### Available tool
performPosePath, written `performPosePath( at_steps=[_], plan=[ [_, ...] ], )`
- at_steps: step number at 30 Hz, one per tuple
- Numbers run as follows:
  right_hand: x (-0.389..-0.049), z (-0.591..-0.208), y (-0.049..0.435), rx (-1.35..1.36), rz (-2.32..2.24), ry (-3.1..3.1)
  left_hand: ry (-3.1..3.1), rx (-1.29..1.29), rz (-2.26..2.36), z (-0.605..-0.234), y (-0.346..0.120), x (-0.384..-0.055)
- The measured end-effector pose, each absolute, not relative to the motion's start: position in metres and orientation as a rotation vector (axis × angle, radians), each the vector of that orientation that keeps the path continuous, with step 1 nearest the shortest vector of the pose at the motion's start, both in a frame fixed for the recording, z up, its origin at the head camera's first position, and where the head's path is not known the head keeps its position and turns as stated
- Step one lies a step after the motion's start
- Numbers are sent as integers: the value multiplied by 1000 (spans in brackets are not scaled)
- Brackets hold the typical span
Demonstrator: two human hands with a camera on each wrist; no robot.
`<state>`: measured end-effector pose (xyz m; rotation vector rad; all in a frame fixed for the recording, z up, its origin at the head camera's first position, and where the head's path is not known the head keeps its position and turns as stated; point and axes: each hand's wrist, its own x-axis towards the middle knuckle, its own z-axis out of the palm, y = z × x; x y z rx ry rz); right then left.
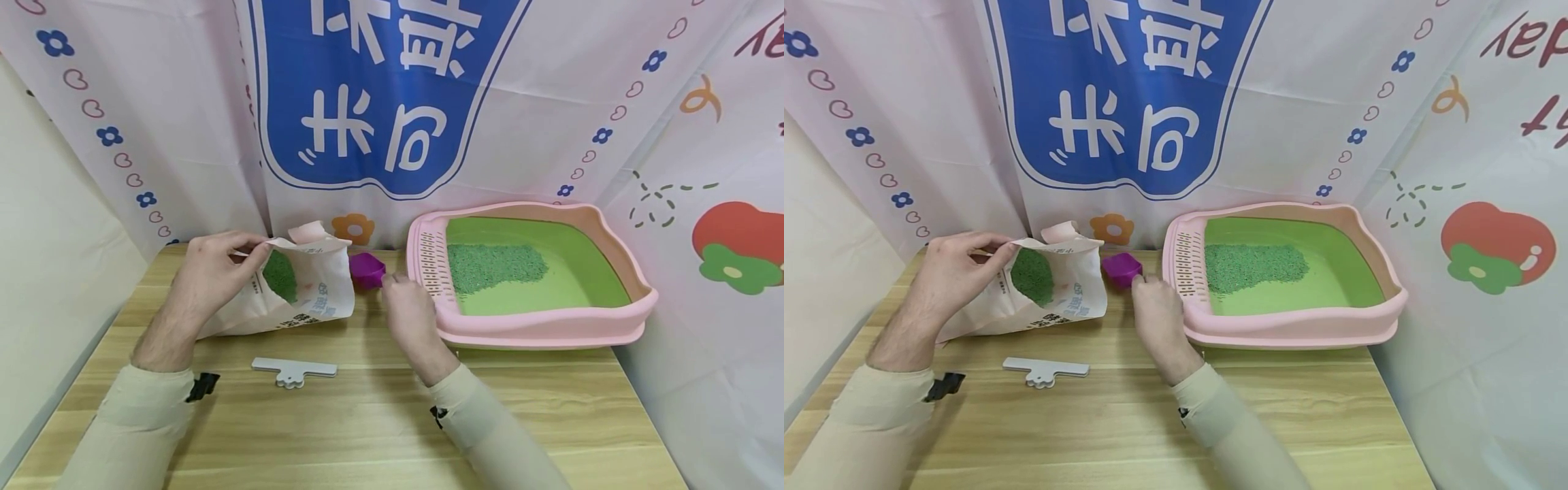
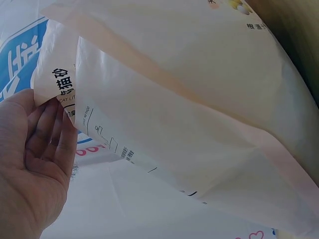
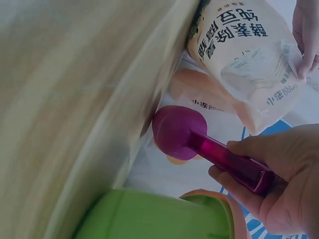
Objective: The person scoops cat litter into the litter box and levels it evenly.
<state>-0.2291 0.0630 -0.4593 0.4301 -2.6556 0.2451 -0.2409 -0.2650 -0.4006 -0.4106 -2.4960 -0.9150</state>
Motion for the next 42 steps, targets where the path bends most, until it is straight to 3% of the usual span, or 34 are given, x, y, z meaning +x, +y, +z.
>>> performPosePath(
  at_steps=[33,42],
  plan=[
    [-209,-486,50,543,305,-2931,-2505,-409,-927,-402,-267,-241],
    [-210,-477,51,525,358,-2924,-2468,-384,-901,-401,-264,-241]
  ],
)
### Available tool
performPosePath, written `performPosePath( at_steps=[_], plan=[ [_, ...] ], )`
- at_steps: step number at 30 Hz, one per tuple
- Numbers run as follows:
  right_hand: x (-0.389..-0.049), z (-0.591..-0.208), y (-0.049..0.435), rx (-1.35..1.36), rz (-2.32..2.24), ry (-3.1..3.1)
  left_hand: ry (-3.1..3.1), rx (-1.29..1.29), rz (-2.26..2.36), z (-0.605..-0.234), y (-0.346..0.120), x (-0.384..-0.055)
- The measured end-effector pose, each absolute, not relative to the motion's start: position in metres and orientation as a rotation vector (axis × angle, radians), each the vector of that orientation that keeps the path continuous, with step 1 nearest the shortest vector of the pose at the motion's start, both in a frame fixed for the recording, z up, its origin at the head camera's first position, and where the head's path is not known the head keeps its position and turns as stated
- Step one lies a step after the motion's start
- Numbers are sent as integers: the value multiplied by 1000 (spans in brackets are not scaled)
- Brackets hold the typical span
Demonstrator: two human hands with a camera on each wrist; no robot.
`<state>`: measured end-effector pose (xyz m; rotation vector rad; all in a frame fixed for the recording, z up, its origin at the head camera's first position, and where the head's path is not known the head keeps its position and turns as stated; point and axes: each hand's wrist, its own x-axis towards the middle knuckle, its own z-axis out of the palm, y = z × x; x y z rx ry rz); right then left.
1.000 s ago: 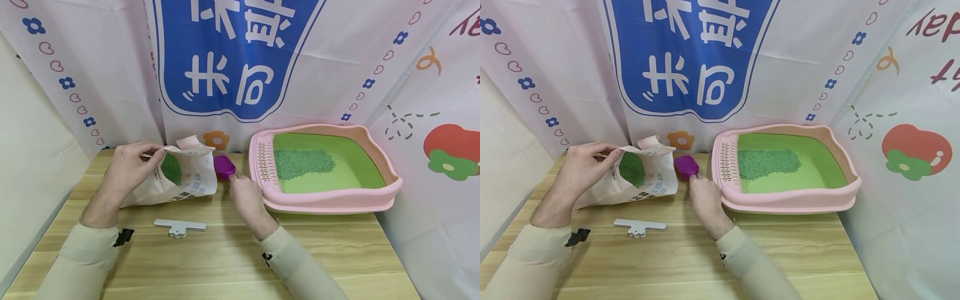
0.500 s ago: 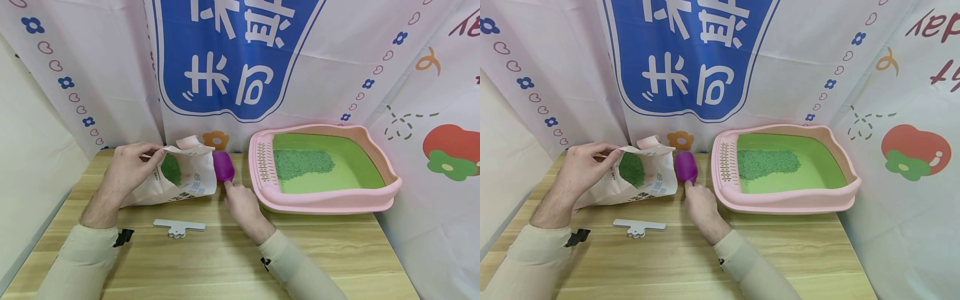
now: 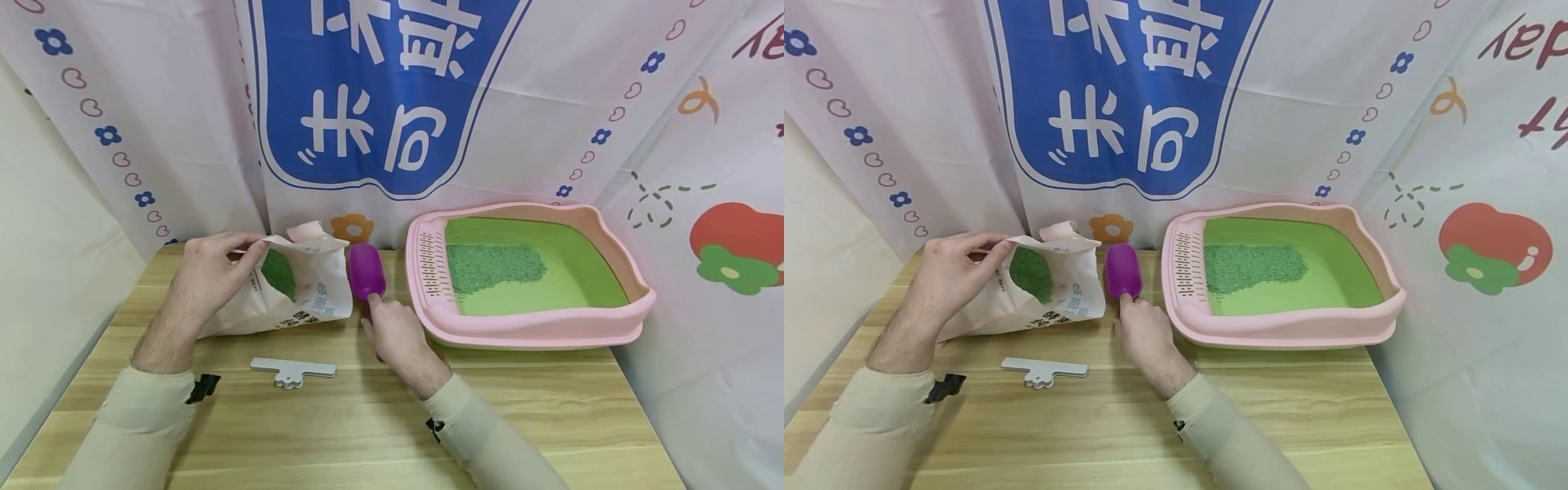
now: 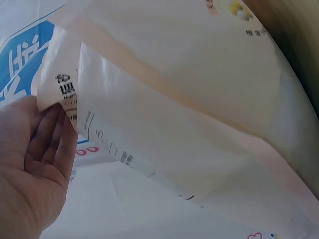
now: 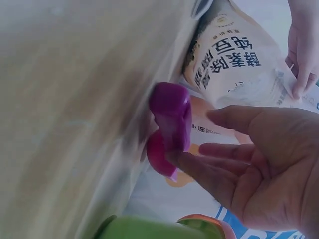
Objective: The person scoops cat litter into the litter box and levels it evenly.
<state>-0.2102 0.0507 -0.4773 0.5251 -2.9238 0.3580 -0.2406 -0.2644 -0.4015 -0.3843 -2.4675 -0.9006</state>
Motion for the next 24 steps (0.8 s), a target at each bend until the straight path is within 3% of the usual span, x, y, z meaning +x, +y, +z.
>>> performPosePath(
  at_steps=[24],
  plan=[
    [-248,-428,53,521,1149,-2755,-2291,-422,-830,-398,-264,-244]
  ],
)
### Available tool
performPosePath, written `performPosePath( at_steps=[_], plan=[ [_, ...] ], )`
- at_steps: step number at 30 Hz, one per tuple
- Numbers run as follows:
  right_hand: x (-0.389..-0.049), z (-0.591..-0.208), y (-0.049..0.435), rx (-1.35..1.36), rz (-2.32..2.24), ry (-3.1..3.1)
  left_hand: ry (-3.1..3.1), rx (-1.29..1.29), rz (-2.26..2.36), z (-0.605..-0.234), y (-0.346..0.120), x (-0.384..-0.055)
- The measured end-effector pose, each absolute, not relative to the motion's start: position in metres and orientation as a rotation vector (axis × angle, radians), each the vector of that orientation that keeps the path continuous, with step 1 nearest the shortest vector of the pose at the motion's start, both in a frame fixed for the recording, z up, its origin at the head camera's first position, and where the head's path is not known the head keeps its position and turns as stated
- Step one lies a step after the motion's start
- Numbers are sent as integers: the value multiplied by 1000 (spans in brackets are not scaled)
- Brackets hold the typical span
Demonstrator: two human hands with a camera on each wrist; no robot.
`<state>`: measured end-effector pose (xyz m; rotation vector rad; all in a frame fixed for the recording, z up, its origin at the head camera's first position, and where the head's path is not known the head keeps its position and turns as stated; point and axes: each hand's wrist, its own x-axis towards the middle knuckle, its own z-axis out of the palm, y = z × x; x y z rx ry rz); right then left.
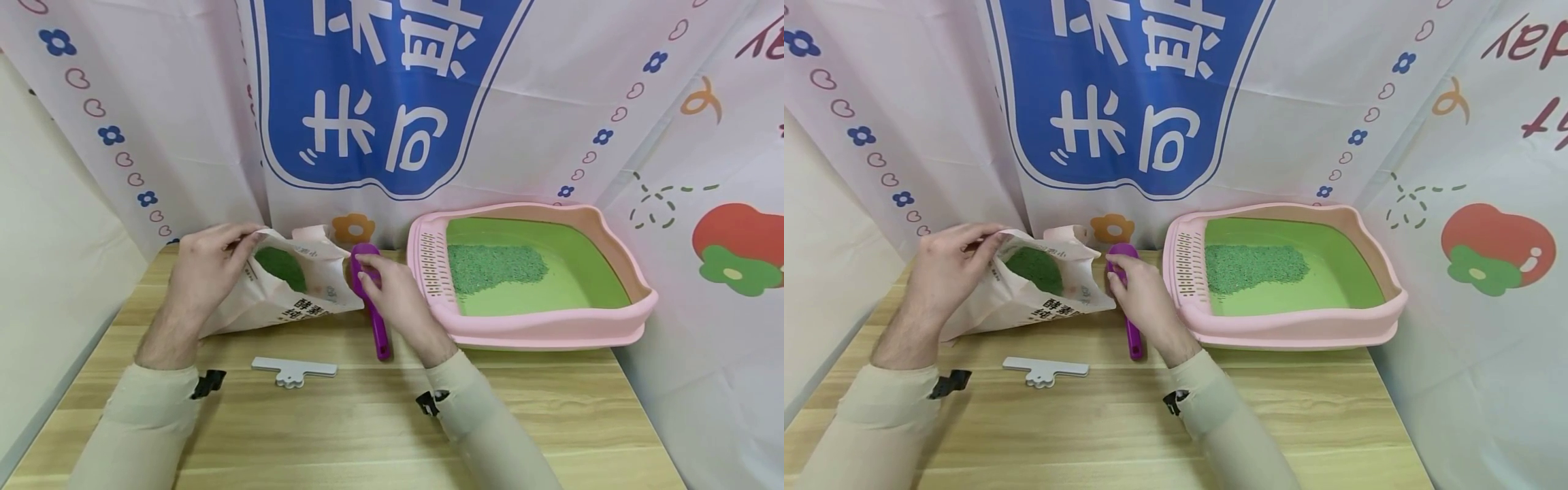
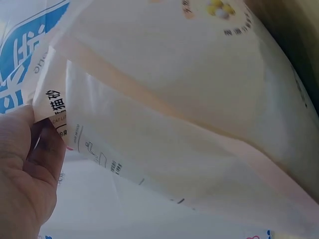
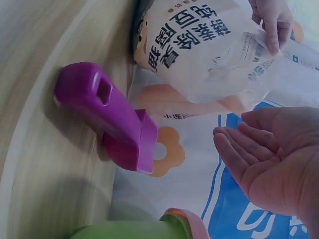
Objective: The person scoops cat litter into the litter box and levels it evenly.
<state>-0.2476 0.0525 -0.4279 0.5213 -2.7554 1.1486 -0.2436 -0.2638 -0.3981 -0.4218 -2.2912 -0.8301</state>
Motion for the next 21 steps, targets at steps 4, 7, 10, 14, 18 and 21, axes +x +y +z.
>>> performPosePath(
  at_steps=[4,7,10,14,18,21],
  plan=[
    [-254,-427,50,521,1219,-2732,-2241,-435,-829,-396,-263,-245],
    [-258,-425,48,553,1248,-2716,-2208,-444,-824,-394,-263,-245],
    [-260,-423,47,621,1261,-2719,-2188,-446,-822,-393,-262,-246],
    [-260,-424,44,723,1280,-2699,-2190,-442,-833,-390,-262,-247],
    [-260,-425,39,744,1280,-2622,-2196,-433,-837,-388,-263,-249],
    [-262,-425,36,723,1274,-2560,-2198,-418,-859,-387,-265,-250]
  ],
)
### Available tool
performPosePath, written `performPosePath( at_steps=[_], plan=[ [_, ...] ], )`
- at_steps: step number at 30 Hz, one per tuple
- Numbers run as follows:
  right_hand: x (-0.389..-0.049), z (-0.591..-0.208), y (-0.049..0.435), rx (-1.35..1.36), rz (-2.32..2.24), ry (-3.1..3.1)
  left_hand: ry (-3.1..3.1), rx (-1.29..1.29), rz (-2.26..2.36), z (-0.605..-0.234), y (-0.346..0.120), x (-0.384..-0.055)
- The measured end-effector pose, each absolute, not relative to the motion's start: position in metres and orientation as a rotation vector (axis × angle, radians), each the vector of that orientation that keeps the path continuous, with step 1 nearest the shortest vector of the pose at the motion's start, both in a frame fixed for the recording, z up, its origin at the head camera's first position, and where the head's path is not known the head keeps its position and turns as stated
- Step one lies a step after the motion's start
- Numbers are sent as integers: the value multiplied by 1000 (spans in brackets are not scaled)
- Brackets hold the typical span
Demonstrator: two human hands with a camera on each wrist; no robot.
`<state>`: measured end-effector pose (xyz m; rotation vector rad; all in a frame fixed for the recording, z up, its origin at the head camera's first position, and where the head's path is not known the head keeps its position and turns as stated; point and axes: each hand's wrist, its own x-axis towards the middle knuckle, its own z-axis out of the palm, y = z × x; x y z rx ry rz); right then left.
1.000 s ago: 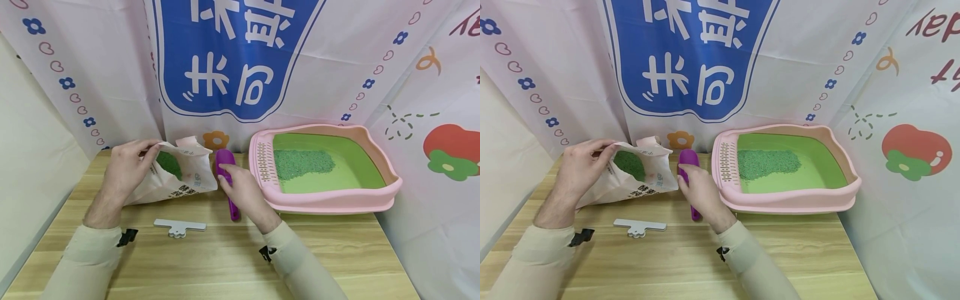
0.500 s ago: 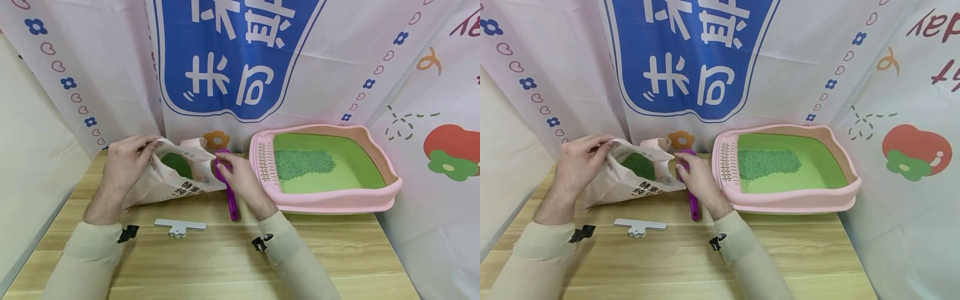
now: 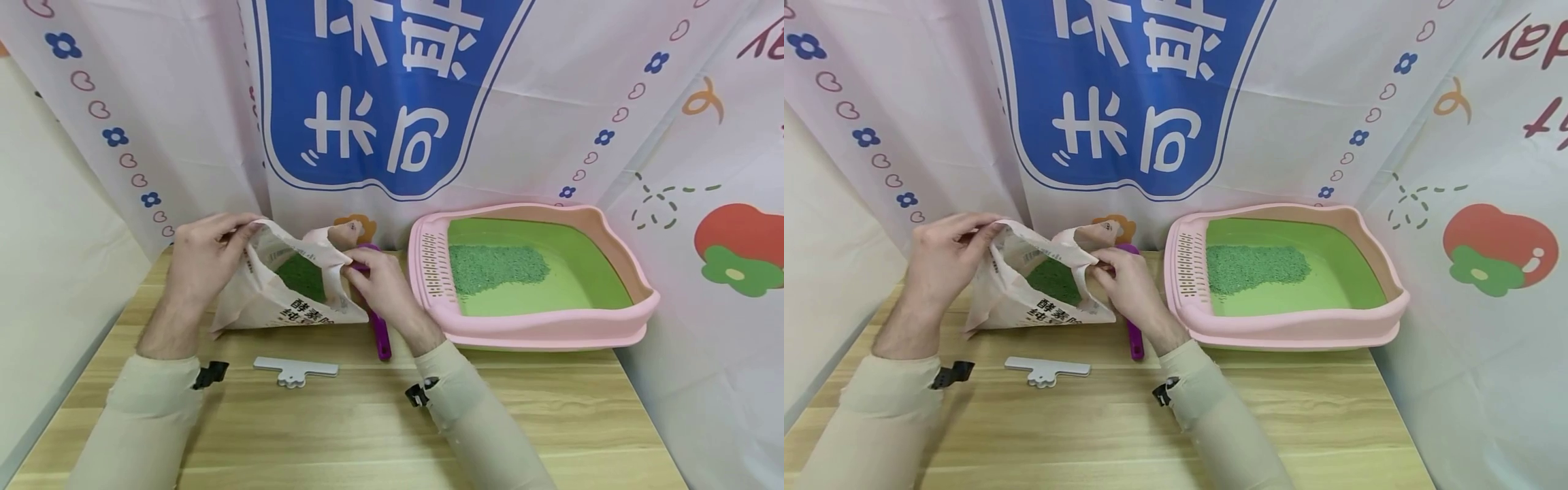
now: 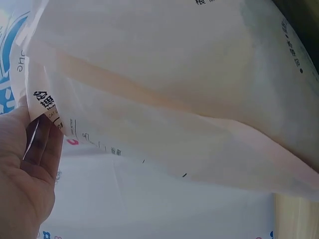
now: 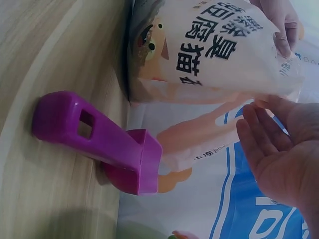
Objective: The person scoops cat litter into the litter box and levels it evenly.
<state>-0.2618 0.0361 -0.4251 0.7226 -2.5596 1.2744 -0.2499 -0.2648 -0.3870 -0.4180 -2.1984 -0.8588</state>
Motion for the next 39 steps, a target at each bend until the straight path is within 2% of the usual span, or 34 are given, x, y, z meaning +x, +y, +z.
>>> performPosePath(
  at_steps=[26,33,39],
  plan=[
    [-282,-387,16,624,1477,-2366,-2244,-268,-1074,-375,-291,-225],
    [-286,-381,12,590,1518,-2367,-2312,-371,-925,-366,-296,-204],
    [-289,-380,10,575,1531,-2378,-2433,-561,-826,-357,-306,-188]
  ],
)
